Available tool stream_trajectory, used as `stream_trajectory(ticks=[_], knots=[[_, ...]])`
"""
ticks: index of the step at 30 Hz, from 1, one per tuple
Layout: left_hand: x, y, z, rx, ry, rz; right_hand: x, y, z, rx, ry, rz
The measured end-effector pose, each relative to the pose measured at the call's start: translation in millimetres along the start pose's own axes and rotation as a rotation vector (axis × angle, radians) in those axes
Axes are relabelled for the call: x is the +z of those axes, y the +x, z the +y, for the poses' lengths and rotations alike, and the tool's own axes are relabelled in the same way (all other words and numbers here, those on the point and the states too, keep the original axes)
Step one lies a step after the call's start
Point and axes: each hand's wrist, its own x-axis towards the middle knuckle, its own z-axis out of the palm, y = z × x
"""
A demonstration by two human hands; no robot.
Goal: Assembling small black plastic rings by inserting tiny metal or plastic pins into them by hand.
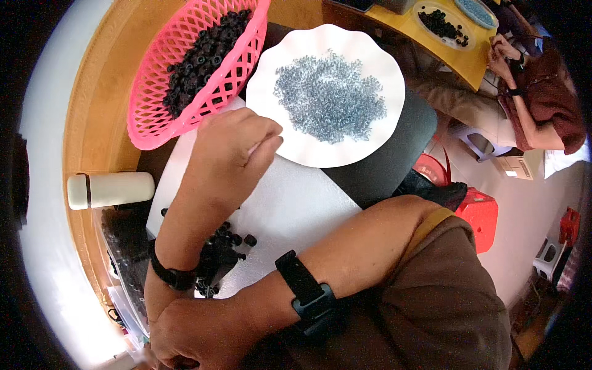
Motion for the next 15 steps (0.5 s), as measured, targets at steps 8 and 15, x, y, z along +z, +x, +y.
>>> stream_trajectory(ticks=[8,15], knots=[[-48.1,-85.7,-21.3,-0.424,-0.079,0.055,-7.6,-2.6,-2.7,0.11,-0.019,-0.012],[-28.9,-167.0,-37.1,-0.639,-0.023,0.138,-2.5,-5.9,13.1,0.195,-0.131,-0.076]])
